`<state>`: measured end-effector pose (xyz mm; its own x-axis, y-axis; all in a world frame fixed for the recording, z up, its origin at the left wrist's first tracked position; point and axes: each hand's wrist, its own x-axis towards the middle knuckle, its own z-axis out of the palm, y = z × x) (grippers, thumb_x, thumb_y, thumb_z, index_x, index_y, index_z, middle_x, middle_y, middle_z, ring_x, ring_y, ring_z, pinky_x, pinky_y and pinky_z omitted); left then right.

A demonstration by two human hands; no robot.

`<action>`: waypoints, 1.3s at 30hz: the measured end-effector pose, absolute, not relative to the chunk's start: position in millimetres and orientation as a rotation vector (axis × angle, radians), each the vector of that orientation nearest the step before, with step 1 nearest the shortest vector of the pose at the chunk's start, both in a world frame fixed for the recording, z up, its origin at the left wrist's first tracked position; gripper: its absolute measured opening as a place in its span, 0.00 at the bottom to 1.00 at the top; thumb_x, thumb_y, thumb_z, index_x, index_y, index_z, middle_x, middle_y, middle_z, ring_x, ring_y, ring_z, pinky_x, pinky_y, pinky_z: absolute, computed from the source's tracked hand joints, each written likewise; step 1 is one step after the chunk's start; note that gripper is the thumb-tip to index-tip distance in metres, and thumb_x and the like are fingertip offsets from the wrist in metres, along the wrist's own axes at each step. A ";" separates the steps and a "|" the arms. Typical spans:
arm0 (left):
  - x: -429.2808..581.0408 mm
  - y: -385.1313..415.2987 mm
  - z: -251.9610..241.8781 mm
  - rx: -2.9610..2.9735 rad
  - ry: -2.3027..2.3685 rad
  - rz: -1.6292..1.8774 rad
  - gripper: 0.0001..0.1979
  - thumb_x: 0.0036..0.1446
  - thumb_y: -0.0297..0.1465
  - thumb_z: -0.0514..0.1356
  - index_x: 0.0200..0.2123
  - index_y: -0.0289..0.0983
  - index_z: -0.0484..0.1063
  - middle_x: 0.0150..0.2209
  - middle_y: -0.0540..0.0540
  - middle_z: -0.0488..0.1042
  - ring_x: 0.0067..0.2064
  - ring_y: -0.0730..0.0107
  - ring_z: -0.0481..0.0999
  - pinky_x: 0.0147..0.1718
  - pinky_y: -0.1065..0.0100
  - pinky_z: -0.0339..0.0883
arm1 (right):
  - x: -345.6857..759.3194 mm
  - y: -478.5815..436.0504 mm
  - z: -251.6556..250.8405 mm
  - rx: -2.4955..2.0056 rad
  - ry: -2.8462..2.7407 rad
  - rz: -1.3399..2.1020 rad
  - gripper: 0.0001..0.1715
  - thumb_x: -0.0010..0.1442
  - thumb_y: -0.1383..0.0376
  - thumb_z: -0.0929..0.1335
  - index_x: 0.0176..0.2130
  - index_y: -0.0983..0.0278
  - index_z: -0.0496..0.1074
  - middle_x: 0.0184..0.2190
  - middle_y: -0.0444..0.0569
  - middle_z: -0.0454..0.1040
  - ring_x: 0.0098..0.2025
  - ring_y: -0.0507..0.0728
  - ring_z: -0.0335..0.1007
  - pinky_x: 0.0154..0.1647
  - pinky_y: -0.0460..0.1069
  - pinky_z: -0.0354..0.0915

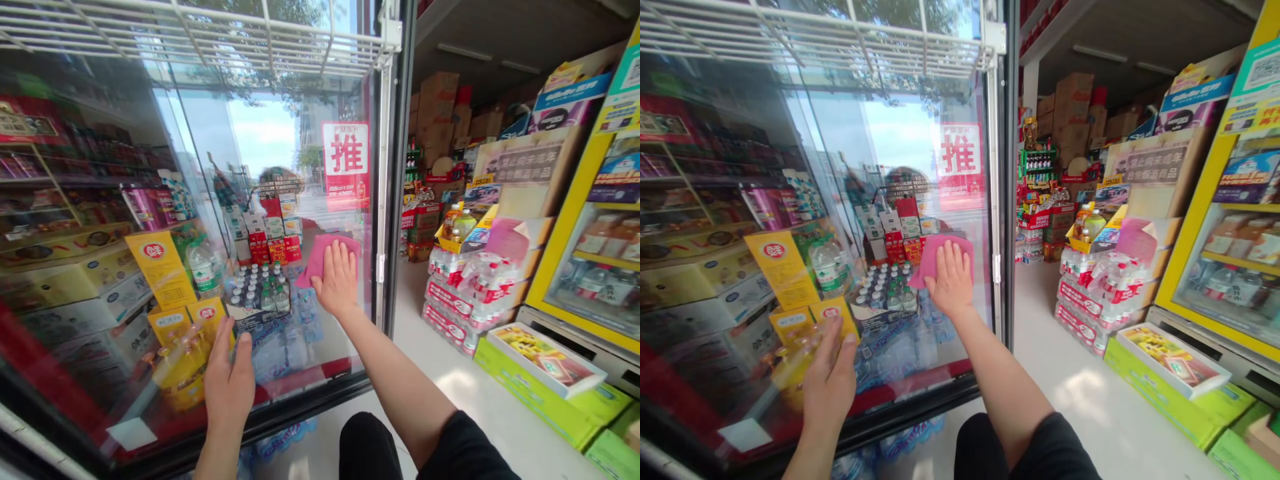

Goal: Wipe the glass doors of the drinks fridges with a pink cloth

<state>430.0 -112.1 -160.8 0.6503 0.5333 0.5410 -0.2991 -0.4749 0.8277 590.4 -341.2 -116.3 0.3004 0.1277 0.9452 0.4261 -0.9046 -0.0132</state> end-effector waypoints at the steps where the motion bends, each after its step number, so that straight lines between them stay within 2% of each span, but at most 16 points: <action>1: 430.4 -115.3 -162.6 1.814 0.186 0.973 0.35 0.69 0.51 0.60 0.71 0.40 0.71 0.76 0.40 0.66 0.78 0.51 0.63 0.80 0.51 0.50 | 592.0 -348.8 -118.8 -2.302 -0.454 -1.641 0.47 0.74 0.54 0.66 0.80 0.75 0.51 0.81 0.71 0.51 0.85 0.71 0.35 0.82 0.75 0.41; 6: 426.2 -126.2 -168.9 1.811 0.180 0.909 0.35 0.67 0.51 0.62 0.71 0.42 0.72 0.75 0.42 0.69 0.77 0.50 0.65 0.80 0.50 0.50 | 593.3 -379.5 -152.2 -2.261 -0.375 -1.703 0.49 0.75 0.56 0.65 0.80 0.78 0.46 0.81 0.74 0.47 0.85 0.74 0.33 0.80 0.76 0.47; 10: 421.0 -126.3 -177.5 1.822 0.186 0.860 0.36 0.67 0.52 0.62 0.72 0.43 0.71 0.74 0.43 0.70 0.76 0.49 0.67 0.79 0.49 0.51 | 590.0 -390.8 -189.4 -2.272 -0.409 -1.717 0.49 0.75 0.57 0.64 0.81 0.76 0.42 0.81 0.74 0.48 0.84 0.75 0.38 0.78 0.76 0.53; 13: 420.9 -124.0 -182.8 1.835 0.209 0.809 0.37 0.67 0.55 0.61 0.72 0.45 0.70 0.74 0.44 0.70 0.75 0.48 0.69 0.79 0.47 0.53 | 591.5 -390.4 -192.3 -2.280 -0.395 -1.706 0.51 0.75 0.56 0.64 0.82 0.75 0.39 0.81 0.74 0.47 0.84 0.76 0.40 0.76 0.76 0.56; 16: 423.5 -123.0 -182.1 1.837 0.228 0.779 0.38 0.66 0.58 0.59 0.72 0.46 0.70 0.74 0.44 0.70 0.75 0.47 0.69 0.78 0.46 0.54 | 596.6 -385.4 -165.0 -2.249 -0.349 -1.721 0.51 0.76 0.57 0.62 0.82 0.74 0.34 0.81 0.75 0.46 0.84 0.76 0.37 0.75 0.76 0.57; 20: 426.0 -122.5 -176.0 1.838 0.230 0.767 0.40 0.64 0.59 0.59 0.72 0.45 0.71 0.74 0.43 0.71 0.75 0.45 0.69 0.78 0.45 0.54 | 604.0 -380.9 -103.1 -2.199 -0.306 -1.734 0.51 0.76 0.57 0.61 0.82 0.75 0.33 0.81 0.77 0.46 0.85 0.76 0.34 0.76 0.76 0.55; 24: 427.9 -121.4 -171.9 1.820 0.252 0.732 0.40 0.63 0.60 0.59 0.72 0.46 0.71 0.73 0.42 0.72 0.73 0.42 0.71 0.76 0.42 0.56 | 608.4 -383.1 -38.7 -2.185 -0.328 -1.757 0.49 0.76 0.57 0.61 0.82 0.76 0.36 0.81 0.74 0.45 0.85 0.73 0.31 0.78 0.73 0.53; 30: 429.4 -122.4 -166.8 1.845 0.279 0.735 0.39 0.63 0.60 0.57 0.70 0.45 0.73 0.71 0.43 0.74 0.71 0.43 0.74 0.76 0.41 0.58 | 610.0 -388.3 35.1 -2.187 -0.340 -1.805 0.46 0.73 0.58 0.61 0.81 0.73 0.46 0.83 0.66 0.44 0.85 0.71 0.35 0.81 0.70 0.47; 35: 428.4 -117.7 -168.0 1.858 0.268 0.718 0.39 0.64 0.60 0.57 0.70 0.46 0.73 0.72 0.44 0.73 0.72 0.43 0.73 0.76 0.41 0.57 | 608.2 -392.7 49.4 -2.199 -0.404 -1.839 0.47 0.72 0.56 0.64 0.80 0.71 0.50 0.84 0.65 0.39 0.85 0.71 0.30 0.82 0.71 0.42; 39: 427.8 -115.5 -169.2 1.837 0.278 0.737 0.38 0.62 0.60 0.58 0.68 0.46 0.75 0.71 0.44 0.74 0.72 0.44 0.73 0.76 0.42 0.58 | 604.6 -392.0 15.1 -2.230 -0.389 -1.798 0.48 0.73 0.56 0.65 0.81 0.72 0.48 0.84 0.66 0.36 0.85 0.72 0.28 0.82 0.73 0.44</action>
